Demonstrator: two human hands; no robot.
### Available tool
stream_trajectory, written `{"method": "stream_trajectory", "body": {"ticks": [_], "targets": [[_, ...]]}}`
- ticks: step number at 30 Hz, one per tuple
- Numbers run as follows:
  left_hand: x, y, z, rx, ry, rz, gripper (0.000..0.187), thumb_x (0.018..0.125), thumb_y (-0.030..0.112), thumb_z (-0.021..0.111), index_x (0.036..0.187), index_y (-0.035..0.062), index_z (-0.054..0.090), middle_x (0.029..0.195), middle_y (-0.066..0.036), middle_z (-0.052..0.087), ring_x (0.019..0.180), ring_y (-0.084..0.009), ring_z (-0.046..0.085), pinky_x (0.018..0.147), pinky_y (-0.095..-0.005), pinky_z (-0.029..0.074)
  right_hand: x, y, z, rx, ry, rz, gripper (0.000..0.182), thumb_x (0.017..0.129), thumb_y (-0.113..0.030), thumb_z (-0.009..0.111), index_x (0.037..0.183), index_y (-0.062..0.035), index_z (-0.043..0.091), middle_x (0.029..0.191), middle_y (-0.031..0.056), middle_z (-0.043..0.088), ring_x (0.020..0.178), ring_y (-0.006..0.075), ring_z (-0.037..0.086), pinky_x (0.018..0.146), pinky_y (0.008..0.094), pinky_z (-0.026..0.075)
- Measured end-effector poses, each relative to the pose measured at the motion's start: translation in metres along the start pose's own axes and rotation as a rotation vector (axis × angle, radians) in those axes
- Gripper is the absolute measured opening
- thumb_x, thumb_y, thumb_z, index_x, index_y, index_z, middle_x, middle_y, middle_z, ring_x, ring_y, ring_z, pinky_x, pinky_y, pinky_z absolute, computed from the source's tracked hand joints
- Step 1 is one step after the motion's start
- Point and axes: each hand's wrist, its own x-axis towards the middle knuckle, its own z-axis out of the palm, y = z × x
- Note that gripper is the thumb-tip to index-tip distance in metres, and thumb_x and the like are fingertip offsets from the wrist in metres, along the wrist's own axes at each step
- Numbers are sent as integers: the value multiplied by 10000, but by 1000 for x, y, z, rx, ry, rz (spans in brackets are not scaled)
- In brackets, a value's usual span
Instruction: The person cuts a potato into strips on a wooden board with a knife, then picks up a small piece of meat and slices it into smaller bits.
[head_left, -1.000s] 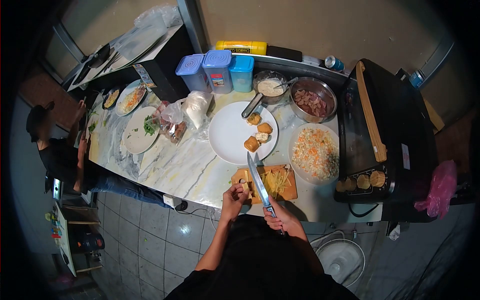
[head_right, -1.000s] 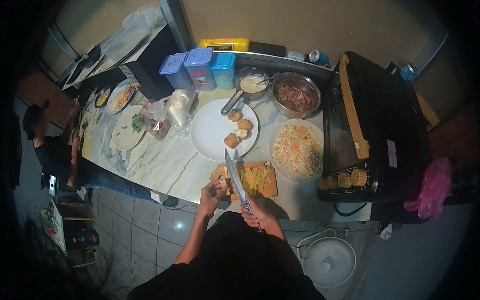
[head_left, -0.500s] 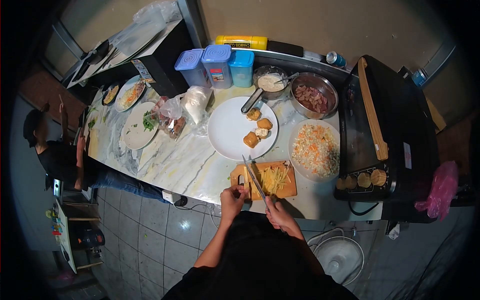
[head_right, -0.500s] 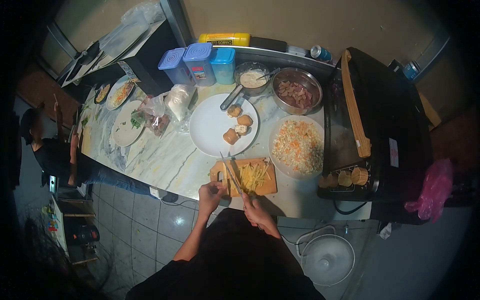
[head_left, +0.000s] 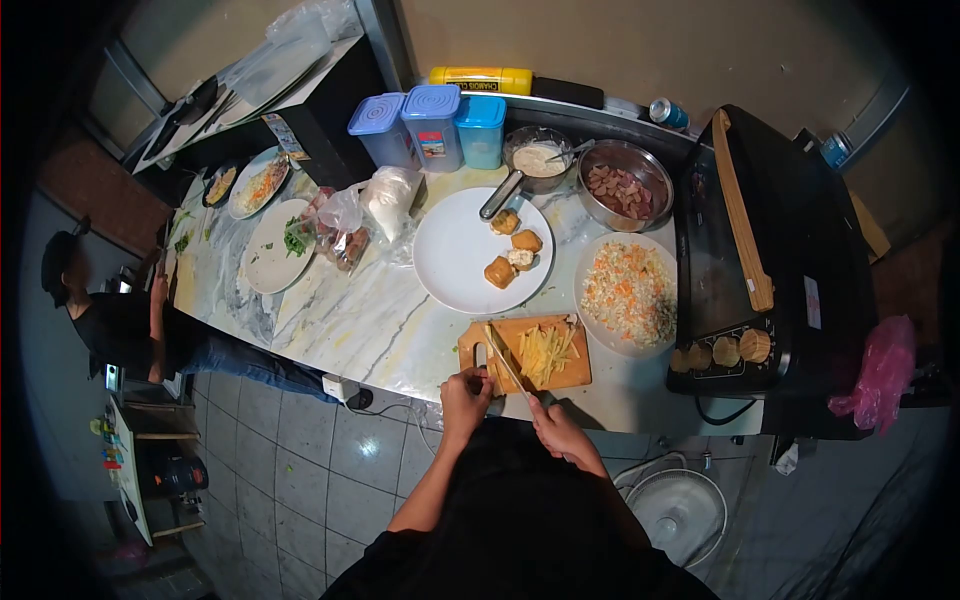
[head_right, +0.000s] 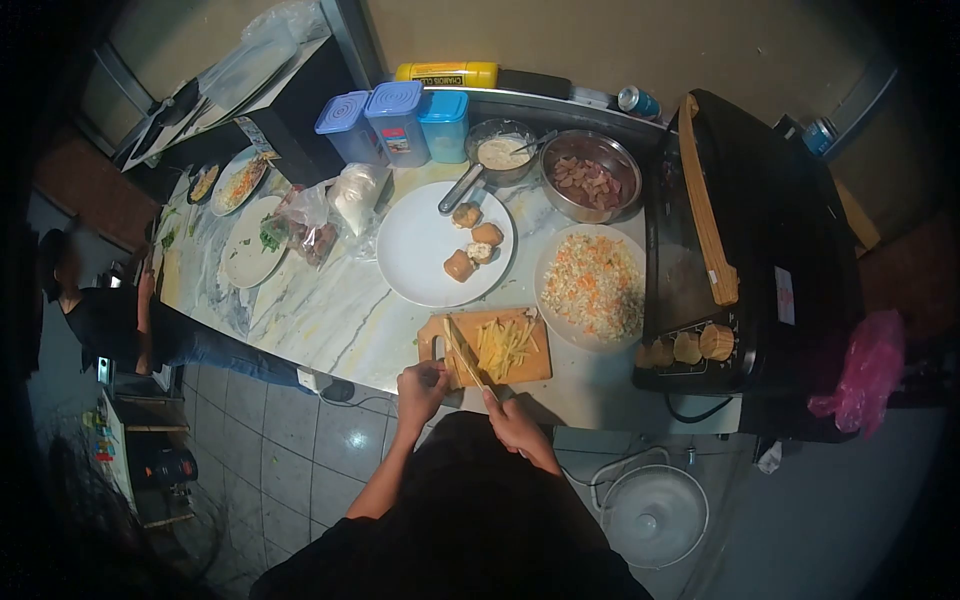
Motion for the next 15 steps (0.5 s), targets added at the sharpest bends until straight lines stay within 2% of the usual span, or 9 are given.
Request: {"method": "stream_trajectory", "body": {"ticks": [6, 8, 9, 11, 15], "targets": [[-4, -1, 2, -95, 30, -2, 220, 748, 39, 667, 948, -30, 607, 713, -143, 663, 606, -217, 651, 570, -308, 494, 2, 5, 9, -149, 42, -126, 667, 960, -489, 328, 533, 15, 422, 379, 52, 376, 312, 170, 441, 320, 330, 338], [-5, 1, 1, -88, 34, -2, 224, 747, 35, 664, 954, -29, 605, 713, -140, 663, 599, -212, 647, 568, -304, 492, 5, 9, 13, -262, 92, -182, 695, 964, -476, 325, 558, 73, 455, 389, 113, 418, 341, 231, 486, 399, 380, 396], [-6, 2, 0, -81, 34, 0, 227, 747, 32, 660, 959, -28, 603, 713, -136, 662, 593, -208, 642, 567, -300, 490, 6, 10, 15, -263, 89, -182, 695, 964, -476, 325, 558, 73, 455, 389, 113, 418, 341, 231, 486, 399, 380, 396], [-6, 4, -1, -76, 43, 10, 230, 746, 28, 658, 962, -27, 604, 713, -134, 662, 595, -204, 642, 567, -297, 490, 8, 14, 18, -283, 104, -263, 708, 966, -470, 317, 596, 110, 483, 425, 188, 453, 415, 306, 539, 506, 420, 429], [-8, 9, -4, -82, 30, -4, 244, 742, 19, 652, 978, -25, 607, 709, -118, 662, 596, -187, 641, 573, -288, 491, 9, 17, 23, -298, 150, -305, 701, 968, -462, 312, 634, 126, 496, 463, 239, 464, 508, 359, 578, 565, 444, 431]]}}
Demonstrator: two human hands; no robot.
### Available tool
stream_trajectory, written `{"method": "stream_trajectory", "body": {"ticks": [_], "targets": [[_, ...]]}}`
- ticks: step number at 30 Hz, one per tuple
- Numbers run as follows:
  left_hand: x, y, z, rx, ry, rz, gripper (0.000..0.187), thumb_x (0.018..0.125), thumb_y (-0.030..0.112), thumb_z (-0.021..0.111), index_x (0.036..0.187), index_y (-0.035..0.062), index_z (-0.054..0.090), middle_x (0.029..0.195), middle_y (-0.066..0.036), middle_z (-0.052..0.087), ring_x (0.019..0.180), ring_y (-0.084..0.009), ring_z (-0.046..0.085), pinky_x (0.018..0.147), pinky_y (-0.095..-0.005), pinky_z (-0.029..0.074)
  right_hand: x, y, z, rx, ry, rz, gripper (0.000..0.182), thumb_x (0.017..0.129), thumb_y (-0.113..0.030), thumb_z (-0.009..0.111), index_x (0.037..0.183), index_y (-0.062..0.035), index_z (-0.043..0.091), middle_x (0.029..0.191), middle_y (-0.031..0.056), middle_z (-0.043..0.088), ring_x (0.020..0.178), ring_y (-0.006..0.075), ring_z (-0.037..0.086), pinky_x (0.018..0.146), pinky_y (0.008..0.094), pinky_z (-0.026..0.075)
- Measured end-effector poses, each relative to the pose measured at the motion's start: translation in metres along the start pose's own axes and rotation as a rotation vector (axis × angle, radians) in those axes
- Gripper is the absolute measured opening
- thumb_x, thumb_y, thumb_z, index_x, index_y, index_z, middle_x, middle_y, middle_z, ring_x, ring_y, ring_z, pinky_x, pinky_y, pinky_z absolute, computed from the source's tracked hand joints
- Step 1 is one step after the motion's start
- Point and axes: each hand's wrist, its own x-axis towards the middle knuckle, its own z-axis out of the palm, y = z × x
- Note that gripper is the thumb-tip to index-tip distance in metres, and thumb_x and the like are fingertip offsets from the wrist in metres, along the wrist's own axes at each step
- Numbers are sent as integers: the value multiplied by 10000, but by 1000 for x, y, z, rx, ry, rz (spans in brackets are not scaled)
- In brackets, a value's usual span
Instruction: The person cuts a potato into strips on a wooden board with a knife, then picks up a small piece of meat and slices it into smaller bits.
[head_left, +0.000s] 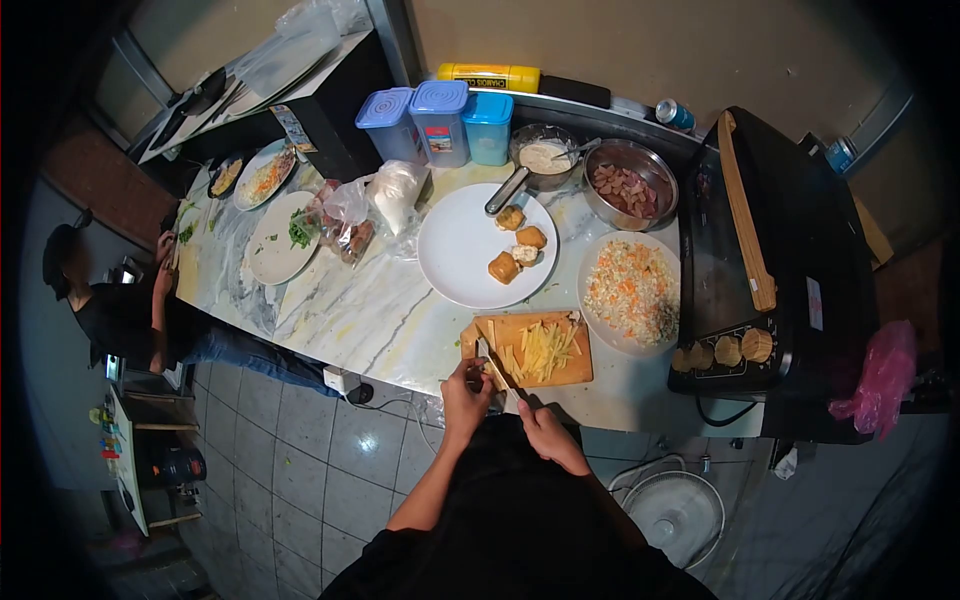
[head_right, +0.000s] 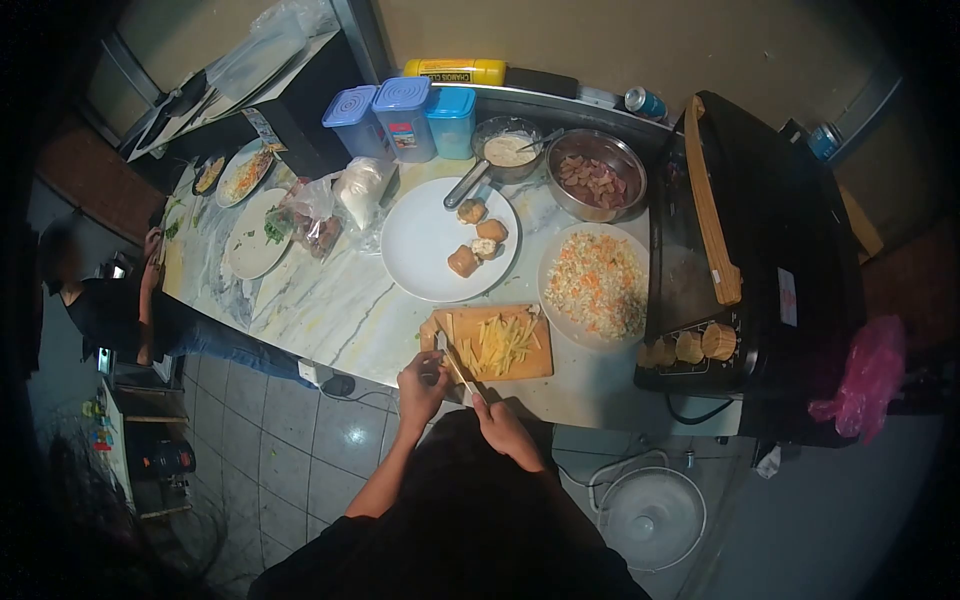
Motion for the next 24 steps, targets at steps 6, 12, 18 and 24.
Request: {"method": "stream_trajectory", "body": {"ticks": [6, 12, 18, 24], "targets": [[-1, -6, 3, 18, 15, 32, 261, 733, 22, 663, 980, -42, 607, 707, -97, 648, 620, -173, 643, 596, -279, 498, 0, -2, -1, 9, 0, 56, 687, 966, -458, 316, 692, 141, 513, 541, 290, 497, 614, 408, 602, 604, 451, 434], [2, -1, 2, -14, 14, -5, 226, 733, 55, 664, 942, -25, 632, 716, -138, 662, 673, -205, 665, 631, -308, 501, 5, 0, 1, -8, 38, 26, 682, 962, -458, 320, 714, 145, 521, 631, 343, 512, 760, 467, 589, 649, 482, 430], [5, -11, 6, -36, 6, -10, 232, 727, 55, 672, 942, -22, 632, 706, -116, 663, 647, -170, 657, 611, -286, 497, 3, -6, 1, -33, 26, 41, 679, 962, -459, 318, 730, 144, 524, 655, 351, 506, 781, 487, 567, 657, 487, 426], [6, -7, 5, -17, 9, -1, 244, 714, 62, 673, 937, -27, 631, 691, -97, 659, 632, -168, 652, 607, -279, 499, 6, -2, 5, -64, 63, -30, 651, 962, -442, 333, 736, 132, 543, 670, 347, 513, 791, 495, 551, 654, 491, 425]]}}
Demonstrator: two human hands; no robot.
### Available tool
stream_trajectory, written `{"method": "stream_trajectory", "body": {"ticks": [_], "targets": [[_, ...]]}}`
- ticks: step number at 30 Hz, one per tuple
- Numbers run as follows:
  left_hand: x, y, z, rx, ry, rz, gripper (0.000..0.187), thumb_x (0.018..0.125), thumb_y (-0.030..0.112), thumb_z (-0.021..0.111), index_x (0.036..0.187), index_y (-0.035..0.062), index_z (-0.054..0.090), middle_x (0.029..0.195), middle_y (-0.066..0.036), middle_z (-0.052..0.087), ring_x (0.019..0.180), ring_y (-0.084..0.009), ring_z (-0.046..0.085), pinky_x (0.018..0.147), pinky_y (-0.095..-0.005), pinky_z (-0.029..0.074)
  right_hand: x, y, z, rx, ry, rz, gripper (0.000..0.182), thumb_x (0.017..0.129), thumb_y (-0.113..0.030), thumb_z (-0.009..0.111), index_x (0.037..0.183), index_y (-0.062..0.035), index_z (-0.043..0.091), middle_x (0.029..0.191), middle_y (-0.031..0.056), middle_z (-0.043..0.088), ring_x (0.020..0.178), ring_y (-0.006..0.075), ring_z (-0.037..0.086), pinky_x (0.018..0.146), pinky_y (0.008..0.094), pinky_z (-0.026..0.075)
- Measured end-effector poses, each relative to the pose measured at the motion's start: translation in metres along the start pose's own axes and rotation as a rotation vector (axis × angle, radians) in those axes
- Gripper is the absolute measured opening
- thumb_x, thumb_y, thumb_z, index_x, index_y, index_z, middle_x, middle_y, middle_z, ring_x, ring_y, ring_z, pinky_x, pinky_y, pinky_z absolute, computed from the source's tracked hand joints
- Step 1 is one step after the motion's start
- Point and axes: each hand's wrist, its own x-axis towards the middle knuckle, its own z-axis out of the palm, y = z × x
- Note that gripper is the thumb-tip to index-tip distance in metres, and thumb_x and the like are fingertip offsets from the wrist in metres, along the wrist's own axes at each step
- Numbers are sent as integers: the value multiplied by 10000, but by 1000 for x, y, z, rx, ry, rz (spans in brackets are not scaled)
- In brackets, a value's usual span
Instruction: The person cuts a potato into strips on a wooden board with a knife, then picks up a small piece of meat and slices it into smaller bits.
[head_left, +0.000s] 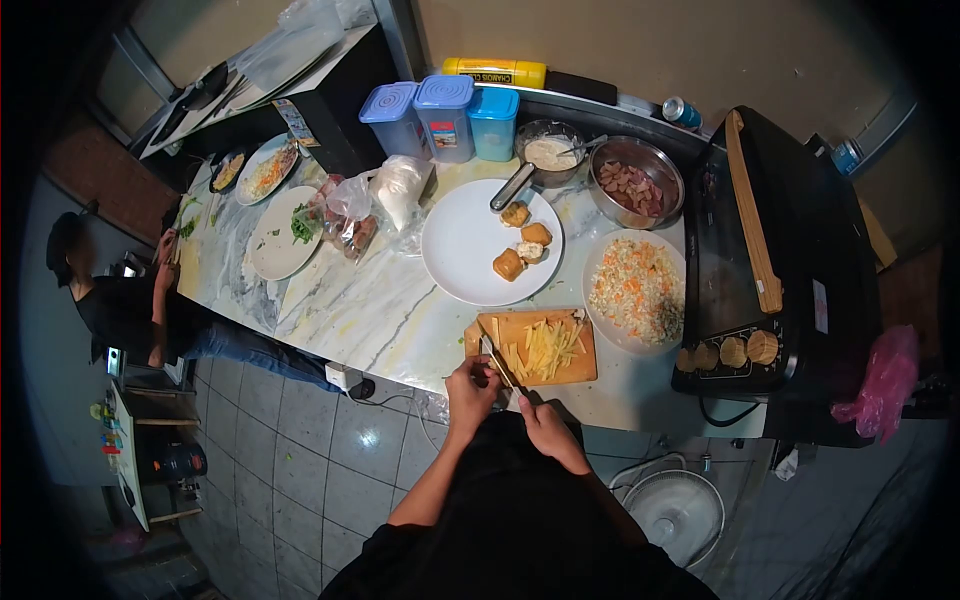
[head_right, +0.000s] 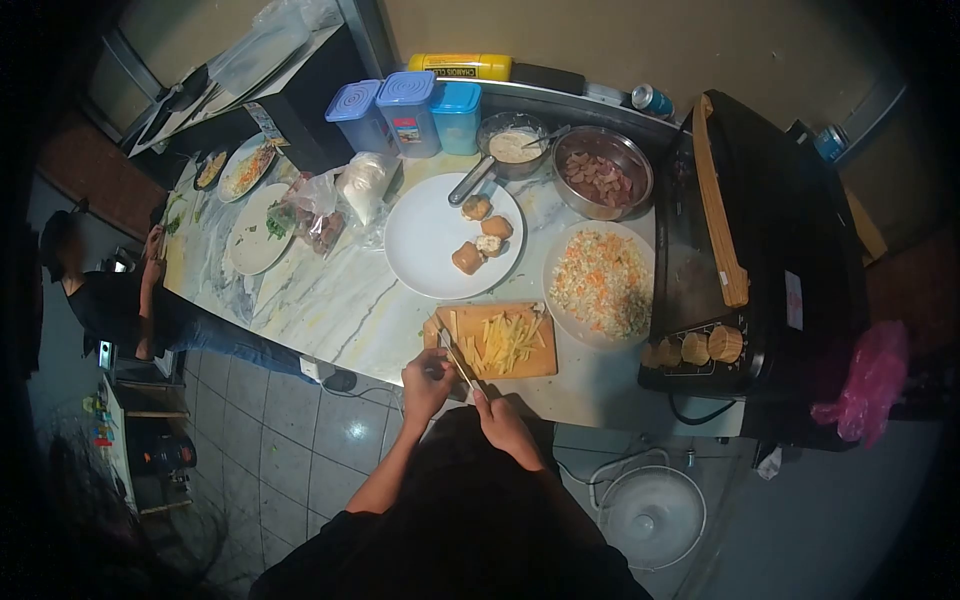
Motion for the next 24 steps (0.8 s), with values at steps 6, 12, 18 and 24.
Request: {"method": "stream_trajectory", "body": {"ticks": [6, 12, 18, 24], "targets": [[1, -2, 2, -5, 7, 1, 245, 703, 77, 677, 916, -34, 630, 676, -97, 656, 620, -166, 648, 599, -282, 493, 1, 0, 3, -23, 22, -23, 615, 963, -415, 351, 747, 124, 554, 683, 343, 517, 789, 492, 543, 645, 498, 423], [1, 3, 1, -3, 10, -16, 236, 701, 88, 680, 899, -32, 633, 664, -96, 654, 617, -173, 649, 596, -284, 493, 0, 0, 4, -13, 69, -56, 605, 963, -409, 354, 738, 117, 553, 694, 340, 518, 789, 491, 538, 650, 508, 423], [1, 2, 2, -2, 14, -14, 232, 698, 74, 681, 897, -34, 632, 671, -105, 653, 621, -176, 650, 599, -285, 493, 0, 0, 2, -28, 43, -33, 584, 964, -400, 354, 770, 111, 560, 714, 341, 525, 815, 488, 536, 668, 509, 426], [1, 4, 2, -4, 13, -13, 222, 704, 72, 681, 895, -32, 635, 663, -107, 647, 601, -173, 639, 585, -286, 485, -1, -6, -2, -33, 22, -15, 552, 966, -392, 352, 845, 102, 566, 747, 345, 536, 859, 481, 533, 691, 503, 432]]}}
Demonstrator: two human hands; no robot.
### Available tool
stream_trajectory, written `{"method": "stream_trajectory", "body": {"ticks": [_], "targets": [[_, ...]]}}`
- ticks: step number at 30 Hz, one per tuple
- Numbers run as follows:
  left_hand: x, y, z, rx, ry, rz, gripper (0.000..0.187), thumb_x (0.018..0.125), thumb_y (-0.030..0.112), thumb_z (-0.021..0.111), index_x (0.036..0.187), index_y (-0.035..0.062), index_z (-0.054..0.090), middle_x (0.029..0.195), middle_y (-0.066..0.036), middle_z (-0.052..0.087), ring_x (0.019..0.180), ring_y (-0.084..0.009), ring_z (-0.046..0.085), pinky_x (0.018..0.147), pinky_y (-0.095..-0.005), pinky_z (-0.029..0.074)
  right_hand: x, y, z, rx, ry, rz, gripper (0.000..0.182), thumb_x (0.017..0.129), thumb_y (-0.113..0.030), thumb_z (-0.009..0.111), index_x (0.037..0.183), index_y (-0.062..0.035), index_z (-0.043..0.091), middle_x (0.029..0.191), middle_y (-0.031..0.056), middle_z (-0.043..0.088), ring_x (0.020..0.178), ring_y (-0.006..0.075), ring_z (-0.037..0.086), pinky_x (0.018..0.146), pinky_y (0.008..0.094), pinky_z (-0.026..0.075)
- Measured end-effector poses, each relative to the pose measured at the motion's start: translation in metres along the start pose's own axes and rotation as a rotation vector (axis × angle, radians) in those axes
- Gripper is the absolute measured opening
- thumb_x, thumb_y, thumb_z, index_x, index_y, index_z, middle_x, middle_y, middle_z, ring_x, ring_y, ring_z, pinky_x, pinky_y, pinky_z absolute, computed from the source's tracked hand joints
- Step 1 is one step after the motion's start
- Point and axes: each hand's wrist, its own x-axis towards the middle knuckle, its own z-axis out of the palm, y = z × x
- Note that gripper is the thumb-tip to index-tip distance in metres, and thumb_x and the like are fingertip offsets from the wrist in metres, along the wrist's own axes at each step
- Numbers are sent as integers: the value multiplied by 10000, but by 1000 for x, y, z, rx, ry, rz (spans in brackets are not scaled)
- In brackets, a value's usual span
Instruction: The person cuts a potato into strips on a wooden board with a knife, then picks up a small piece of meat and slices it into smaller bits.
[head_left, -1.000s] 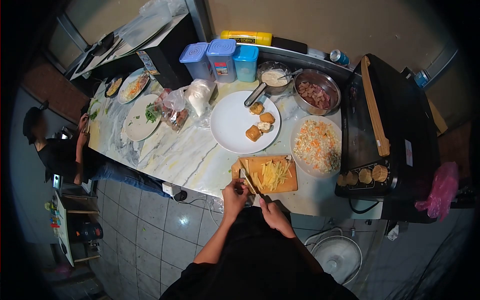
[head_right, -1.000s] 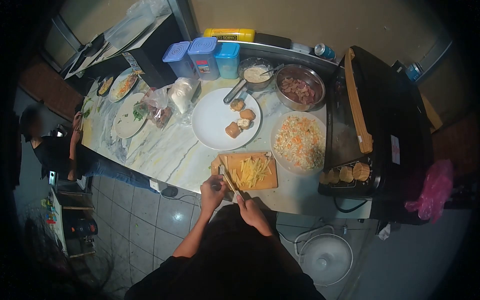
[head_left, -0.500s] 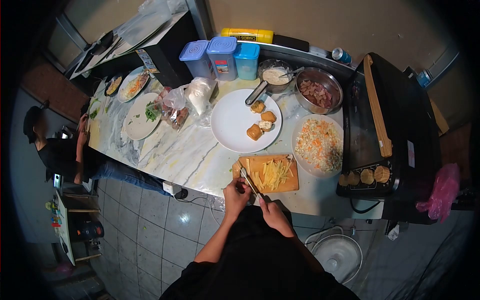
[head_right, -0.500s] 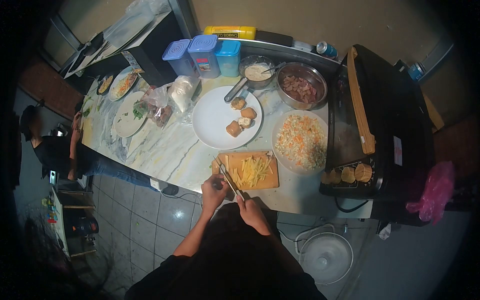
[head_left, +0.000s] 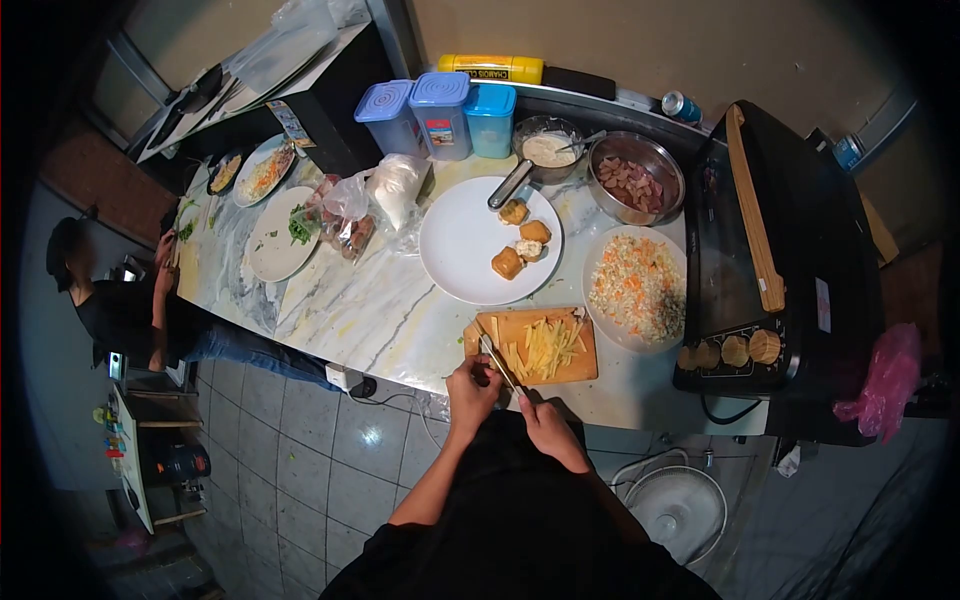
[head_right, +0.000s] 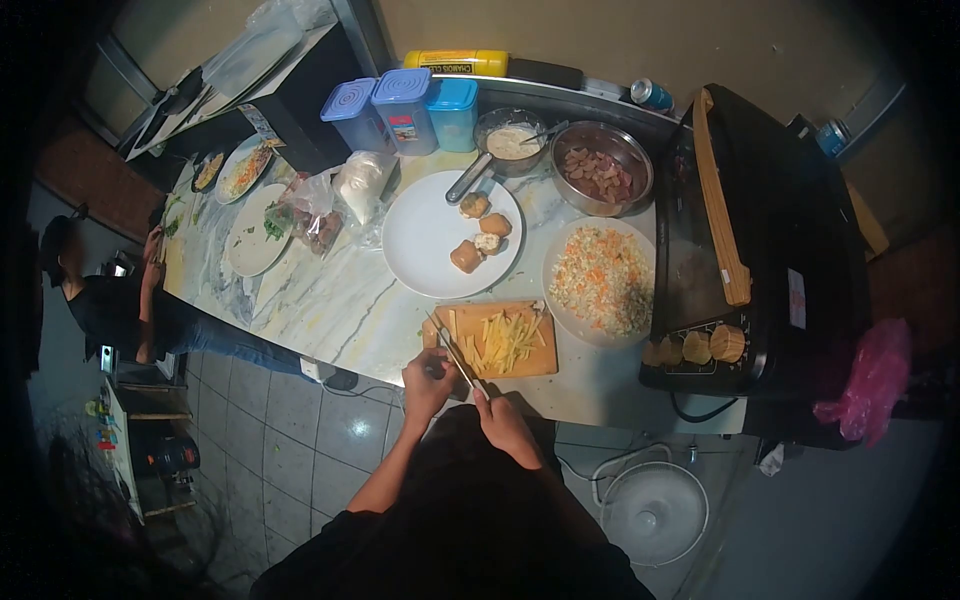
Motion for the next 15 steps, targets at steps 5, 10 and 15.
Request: {"method": "stream_trajectory", "body": {"ticks": [5, 10, 15], "targets": [[0, 0, 0, 3, -1, -24, 209, 716, 71, 672, 897, -26, 638, 653, -109, 636, 590, -158, 621, 569, -289, 472, 2, 4, 0, -17, -58, 19, 586, 967, -399, 337, 825, 122, 565, 746, 356, 530, 857, 495, 527, 694, 507, 430], [0, 0, 1, 6, 4, -40, 188, 739, 65, 654, 901, -28, 636, 673, -121, 634, 613, -146, 612, 576, -286, 469, 3, 9, 2, 0, 54, -77, 607, 975, -383, 350, 670, 119, 501, 613, 316, 487, 697, 483, 532, 567, 480, 397], [1, -5, 5, -12, 9, -55, 145, 768, 42, 644, 894, -30, 638, 672, -104, 630, 577, -146, 594, 560, -276, 468, 6, 15, 1, 25, 7, -73, 607, 978, -383, 341, 650, 113, 461, 564, 299, 449, 596, 464, 515, 525, 470, 367]]}}
